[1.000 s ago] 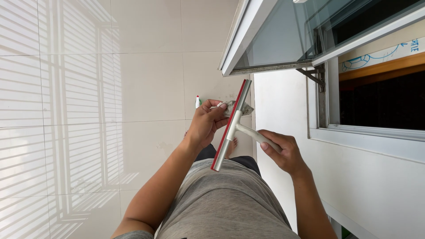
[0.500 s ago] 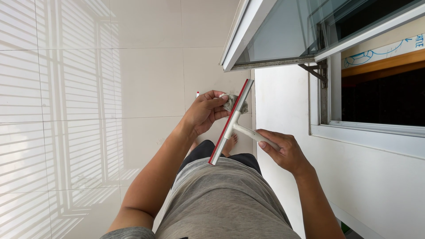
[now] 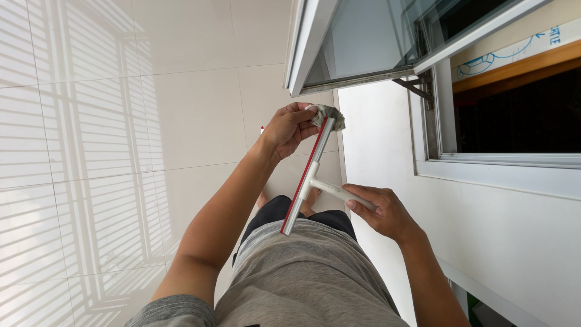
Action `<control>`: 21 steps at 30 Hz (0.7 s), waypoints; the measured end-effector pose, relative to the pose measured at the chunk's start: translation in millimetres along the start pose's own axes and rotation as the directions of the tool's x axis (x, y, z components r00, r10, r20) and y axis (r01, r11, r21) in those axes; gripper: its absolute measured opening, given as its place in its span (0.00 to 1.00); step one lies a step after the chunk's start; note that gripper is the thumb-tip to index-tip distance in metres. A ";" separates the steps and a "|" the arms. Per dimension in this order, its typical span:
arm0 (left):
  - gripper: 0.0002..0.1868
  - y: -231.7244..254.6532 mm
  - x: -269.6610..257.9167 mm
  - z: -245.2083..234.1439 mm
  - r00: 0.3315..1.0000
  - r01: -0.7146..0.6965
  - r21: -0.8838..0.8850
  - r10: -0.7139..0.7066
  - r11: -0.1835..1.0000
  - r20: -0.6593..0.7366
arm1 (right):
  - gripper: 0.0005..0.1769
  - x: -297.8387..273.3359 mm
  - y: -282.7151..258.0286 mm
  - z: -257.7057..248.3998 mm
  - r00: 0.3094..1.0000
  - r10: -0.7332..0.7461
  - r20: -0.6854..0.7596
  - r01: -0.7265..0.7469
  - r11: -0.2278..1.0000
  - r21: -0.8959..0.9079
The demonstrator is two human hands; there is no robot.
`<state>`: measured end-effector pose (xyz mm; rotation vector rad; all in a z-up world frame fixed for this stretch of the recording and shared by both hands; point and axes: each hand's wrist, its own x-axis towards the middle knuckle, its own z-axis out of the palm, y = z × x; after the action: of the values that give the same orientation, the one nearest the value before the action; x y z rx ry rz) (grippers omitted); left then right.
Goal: Clean a glass window using a squeegee, cleaning spray, and a rag.
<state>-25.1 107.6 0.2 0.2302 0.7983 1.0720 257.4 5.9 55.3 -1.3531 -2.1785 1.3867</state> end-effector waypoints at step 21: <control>0.05 -22.6 -103.3 13.3 1.000 -0.023 -0.040 0.023 0.999 -0.013 | 0.20 11.8 41.4 8.5 0.821 -0.062 -0.568 0.041 0.998 -0.049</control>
<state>-24.8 11.4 46.0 0.1996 0.7865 1.1111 269.8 15.5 14.3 -1.4697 -1.8154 0.7763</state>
